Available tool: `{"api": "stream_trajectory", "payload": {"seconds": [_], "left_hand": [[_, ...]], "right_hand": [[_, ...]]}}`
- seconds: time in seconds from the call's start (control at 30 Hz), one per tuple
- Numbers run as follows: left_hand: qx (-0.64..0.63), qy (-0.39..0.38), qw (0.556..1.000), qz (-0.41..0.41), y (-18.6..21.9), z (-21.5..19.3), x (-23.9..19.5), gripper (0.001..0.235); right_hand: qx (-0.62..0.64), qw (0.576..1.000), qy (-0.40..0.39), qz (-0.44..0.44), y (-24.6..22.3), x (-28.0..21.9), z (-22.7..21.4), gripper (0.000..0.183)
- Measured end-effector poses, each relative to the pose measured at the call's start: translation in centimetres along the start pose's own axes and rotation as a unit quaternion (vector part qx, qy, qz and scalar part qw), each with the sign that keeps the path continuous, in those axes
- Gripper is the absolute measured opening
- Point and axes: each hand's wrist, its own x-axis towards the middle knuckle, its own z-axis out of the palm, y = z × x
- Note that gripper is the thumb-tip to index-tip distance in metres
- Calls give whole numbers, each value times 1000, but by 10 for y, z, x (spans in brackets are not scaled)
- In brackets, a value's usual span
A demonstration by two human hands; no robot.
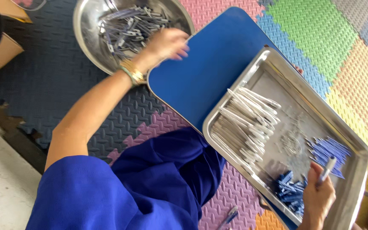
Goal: The person assembles pens by inserting blue ink cartridges into clear pen bodies. They pick up a pen body and a cartridge, insert the cartridge, and place the assembled pen on a metal tray. The person repeats this process multiple times, occasionally picking up pens from a metal bowl.
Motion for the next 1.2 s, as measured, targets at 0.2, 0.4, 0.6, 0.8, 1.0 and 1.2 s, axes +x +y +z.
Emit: {"api": "stream_trajectory", "payload": {"seconds": [0.2, 0.4, 0.6, 0.8, 1.0, 1.2], "left_hand": [[494, -12, 862, -115, -223, -112, -3, 26], [526, -26, 838, -143, -328, -113, 5, 34], [651, 11, 751, -107, -398, -82, 46, 35], [621, 0, 765, -169, -386, -84, 85, 37], [517, 98, 836, -159, -373, -89, 155, 99], [572, 22, 774, -272, -347, -115, 170, 146]], "right_hand": [[8, 999, 5, -34, 0, 2, 8, 29], [29, 998, 29, -56, -12, 14, 15, 24], [69, 998, -9, -4, -114, 26, 13, 18], [119, 991, -55, 22, -152, 57, 27, 22], [276, 944, -182, 4, 39, 162, 80, 61], [232, 960, -150, 42, 122, 160, 124, 26]]}}
